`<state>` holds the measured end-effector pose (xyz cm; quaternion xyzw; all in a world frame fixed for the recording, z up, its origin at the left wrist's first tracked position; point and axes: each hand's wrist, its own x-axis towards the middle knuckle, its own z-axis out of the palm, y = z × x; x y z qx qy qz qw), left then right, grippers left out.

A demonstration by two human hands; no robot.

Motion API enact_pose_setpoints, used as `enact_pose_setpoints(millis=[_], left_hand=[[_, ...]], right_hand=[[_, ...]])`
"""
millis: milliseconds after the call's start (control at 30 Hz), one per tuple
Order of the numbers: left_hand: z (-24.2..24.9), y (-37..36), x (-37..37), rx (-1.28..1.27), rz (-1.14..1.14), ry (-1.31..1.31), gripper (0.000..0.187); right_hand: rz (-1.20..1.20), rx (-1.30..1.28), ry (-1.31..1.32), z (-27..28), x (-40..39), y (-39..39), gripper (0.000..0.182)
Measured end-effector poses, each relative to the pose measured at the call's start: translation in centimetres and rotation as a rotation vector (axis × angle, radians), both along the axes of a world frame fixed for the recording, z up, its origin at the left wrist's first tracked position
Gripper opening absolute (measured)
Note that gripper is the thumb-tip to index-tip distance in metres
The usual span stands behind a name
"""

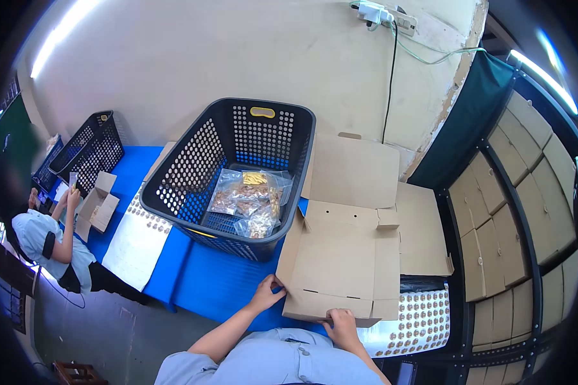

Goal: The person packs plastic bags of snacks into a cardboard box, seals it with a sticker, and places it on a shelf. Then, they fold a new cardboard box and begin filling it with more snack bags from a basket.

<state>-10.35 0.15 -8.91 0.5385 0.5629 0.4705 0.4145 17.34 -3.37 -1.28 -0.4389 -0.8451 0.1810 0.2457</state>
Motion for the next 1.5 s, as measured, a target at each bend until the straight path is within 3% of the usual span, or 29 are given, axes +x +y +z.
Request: enact_pose_setpoints(millis=[67, 233, 300, 333, 400, 533, 667, 733, 867, 933, 1033, 1100, 1167, 1233, 1300, 1333, 1367, 1433, 1500], left_hand=[[0.7, 0.2, -0.1, -0.048, 0.082, 0.101, 0.039], [2.8, 0.1, -0.6, 0.136, 0.203, 0.041, 0.040], [2.6, 0.0, -1.6, 0.248, 0.064, 0.545, 0.044], [2.5, -0.3, -1.7, 0.248, 0.067, 0.547, 0.044], [2.2, -1.3, -1.6, 0.092, -0.176, 0.576, 0.046], [1.9, -1.9, -1.7, -0.113, -0.289, 0.645, 0.047], [4.0, -2.3, -1.9, 0.085, -0.298, 0.714, 0.055], [5.1, -2.3, -1.4, 0.212, -0.342, 0.714, 0.056], [3.8, -2.4, -1.0, 0.173, -0.354, 0.650, 0.045], [3.2, -2.4, -1.0, 0.324, -0.344, 0.770, 0.035], [2.4, -2.8, -0.5, 0.334, -0.350, 0.763, 0.030], [1.8, -3.0, 0.0, 0.314, -0.309, 0.731, 0.029], [1.3, -3.1, 0.1, 0.291, -0.269, 0.699, 0.029], [1.0, -3.1, 0.0, 0.309, -0.283, 0.739, 0.030], [1.0, -3.1, -0.1, 0.314, -0.303, 0.712, 0.030], [1.1, -3.1, -0.2, 0.316, -0.316, 0.687, 0.031], [1.1, -3.1, -0.2, 0.318, -0.313, 0.684, 0.031], [1.1, -3.1, -0.4, 0.332, -0.327, 0.724, 0.033], [1.2, -3.3, -0.5, 0.363, -0.359, 0.727, 0.034]], right_hand=[[0.008, -0.014, 0.006, 0.0, -0.3, -0.1, 0.029], [0.062, -0.112, 0.030, 0.1, -1.2, -0.6, 0.030], [0.055, -0.111, 0.030, 0.0, -1.4, -0.7, 0.030], [0.048, -0.110, 0.028, -0.1, -1.5, -0.7, 0.029], [0.053, -0.096, 0.011, 0.1, -1.6, -0.6, 0.029], [0.050, -0.035, -0.006, 0.8, -1.5, -0.5, 0.028], [0.046, 0.075, 0.029, 1.1, -1.5, -0.2, 0.026], [0.024, 0.264, 0.049, 1.1, -1.6, 0.4, 0.026], [0.001, 0.333, 0.055, 2.1, -1.7, 1.5, 0.025], [-0.007, 0.280, 0.079, 2.4, -1.6, 1.6, 0.023], [0.018, 0.137, 0.208, 3.8, -1.2, 1.6, 0.019], [-0.133, 0.198, 0.287, 5.0, 0.0, 1.4, 0.011], [-0.547, 0.165, 0.482, 3.2, 4.1, 2.7, 0.018], [-0.804, 0.284, 0.405, 2.2, 7.4, 4.2, 0.029], [-1.031, 0.175, 0.392, -1.3, 10.7, 5.1, 0.031], [-1.099, -0.066, 0.447, -5.5, 13.9, 5.5, 0.044], [-1.103, -0.225, 0.743, -10.6, 16.2, 6.2, 0.059], [-1.060, -0.703, 1.070, -9.2, 15.3, 5.0, 0.070], [-0.831, -0.748, 1.220, -8.6, 13.2, 4.0, 0.071]])
